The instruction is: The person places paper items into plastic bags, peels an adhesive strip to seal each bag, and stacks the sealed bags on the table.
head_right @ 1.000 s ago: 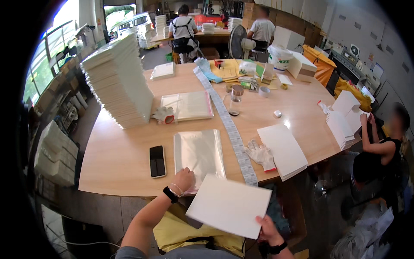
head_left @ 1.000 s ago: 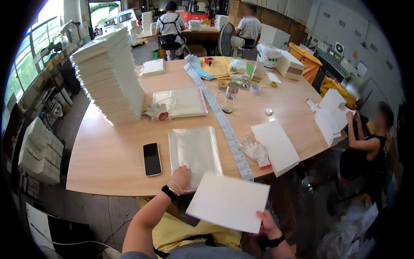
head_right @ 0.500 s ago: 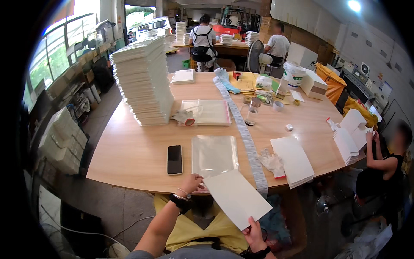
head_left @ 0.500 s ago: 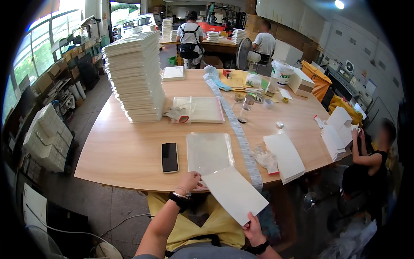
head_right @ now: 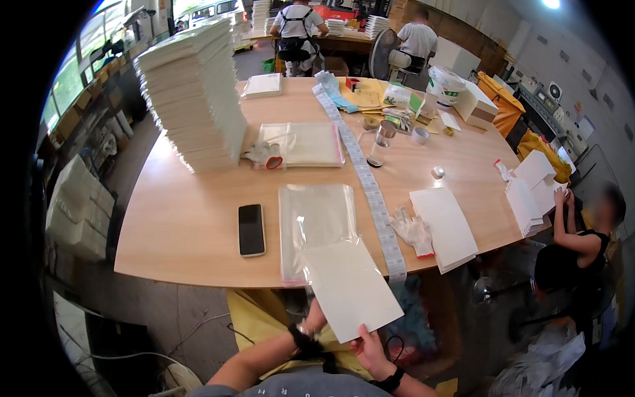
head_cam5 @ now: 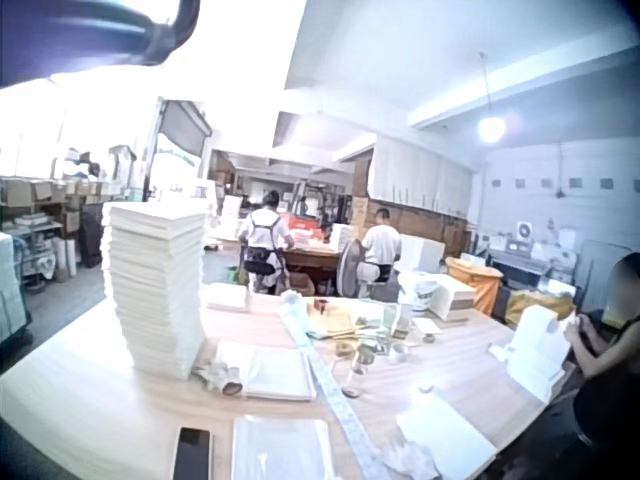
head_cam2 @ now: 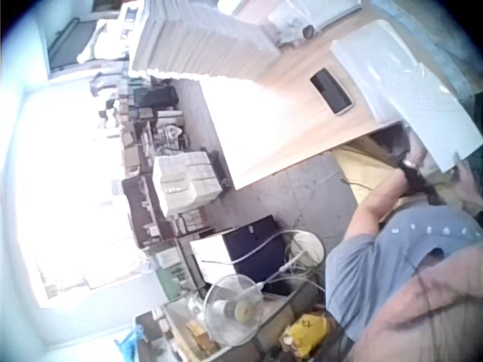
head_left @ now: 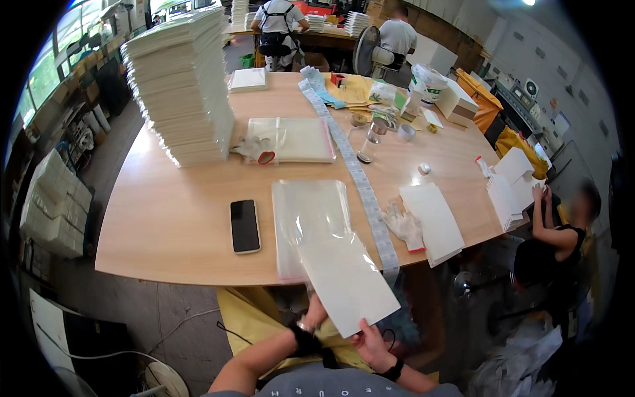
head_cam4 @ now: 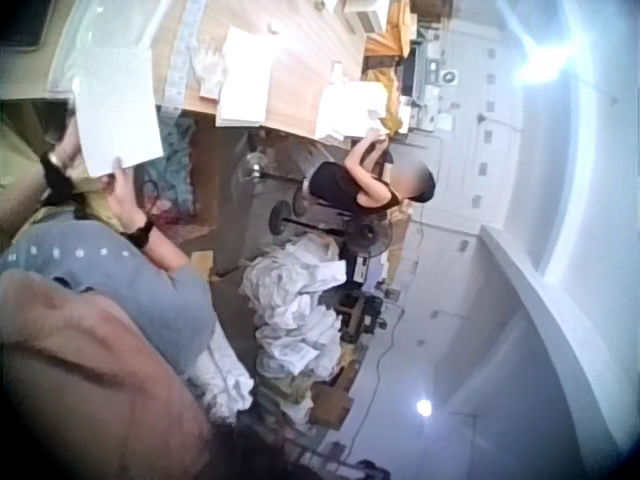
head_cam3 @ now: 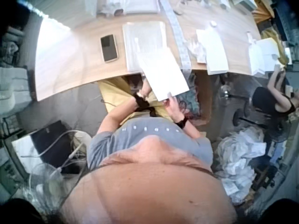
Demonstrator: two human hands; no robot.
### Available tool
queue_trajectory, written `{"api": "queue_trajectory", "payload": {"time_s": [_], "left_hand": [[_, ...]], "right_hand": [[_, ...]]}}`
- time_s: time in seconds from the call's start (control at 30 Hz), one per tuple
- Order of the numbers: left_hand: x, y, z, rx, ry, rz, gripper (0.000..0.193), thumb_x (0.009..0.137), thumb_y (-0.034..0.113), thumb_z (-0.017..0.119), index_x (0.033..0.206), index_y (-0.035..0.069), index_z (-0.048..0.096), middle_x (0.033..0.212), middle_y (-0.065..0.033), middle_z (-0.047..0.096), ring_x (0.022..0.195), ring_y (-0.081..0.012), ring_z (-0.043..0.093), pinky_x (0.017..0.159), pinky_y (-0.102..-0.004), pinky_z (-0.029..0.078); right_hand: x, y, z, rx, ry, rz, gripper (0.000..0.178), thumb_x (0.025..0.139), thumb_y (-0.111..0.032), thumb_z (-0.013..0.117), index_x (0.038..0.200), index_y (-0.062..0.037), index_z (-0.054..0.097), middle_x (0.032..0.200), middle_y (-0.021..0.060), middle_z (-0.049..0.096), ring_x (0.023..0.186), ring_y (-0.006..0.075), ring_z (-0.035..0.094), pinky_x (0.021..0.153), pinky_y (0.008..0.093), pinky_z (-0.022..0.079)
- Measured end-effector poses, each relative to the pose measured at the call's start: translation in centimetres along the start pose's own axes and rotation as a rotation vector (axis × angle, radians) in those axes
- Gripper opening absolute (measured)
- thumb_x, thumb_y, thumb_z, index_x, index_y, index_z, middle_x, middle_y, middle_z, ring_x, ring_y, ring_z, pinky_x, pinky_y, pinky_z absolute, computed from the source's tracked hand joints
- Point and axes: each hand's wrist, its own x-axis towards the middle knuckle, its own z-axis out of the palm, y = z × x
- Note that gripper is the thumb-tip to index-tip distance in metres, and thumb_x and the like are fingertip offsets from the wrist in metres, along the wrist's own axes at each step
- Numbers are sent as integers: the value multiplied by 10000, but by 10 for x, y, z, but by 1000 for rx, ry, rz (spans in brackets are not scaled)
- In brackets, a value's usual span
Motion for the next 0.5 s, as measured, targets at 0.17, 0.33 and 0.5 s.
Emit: {"api": "queue_trajectory", "payload": {"time_s": [0.17, 0.33, 0.5], "left_hand": [[-39, -70, 4, -353, -8, -258, 251, 800, 120, 565, 1030, 21, 564, 952, -98, 608, 859, -202, 591, 710, -308, 489], [-28, -52, -4, -824, 46, -532, 254, 839, 134, 533, 1074, 41, 508, 948, -78, 577, 818, -160, 584, 631, -264, 493], [-22, -31, -24, -648, 120, -475, 309, 859, 226, 512, 1100, 33, 490, 945, -15, 542, 747, -72, 475, 632, -199, 396]], "right_hand": [[68, 30, 30, 89, -147, 70, 227, 902, -195, 430, 1074, -48, 457, 964, 75, 546, 838, 189, 560, 734, 313, 486], [113, 5, 59, 103, -363, -25, 271, 843, -32, 419, 1107, 28, 435, 1071, 137, 523, 1023, 234, 515, 835, 314, 449], [118, -6, 47, -191, -293, 4, 296, 866, -95, 440, 1138, 20, 423, 1019, 118, 557, 928, 223, 571, 744, 283, 484]]}}
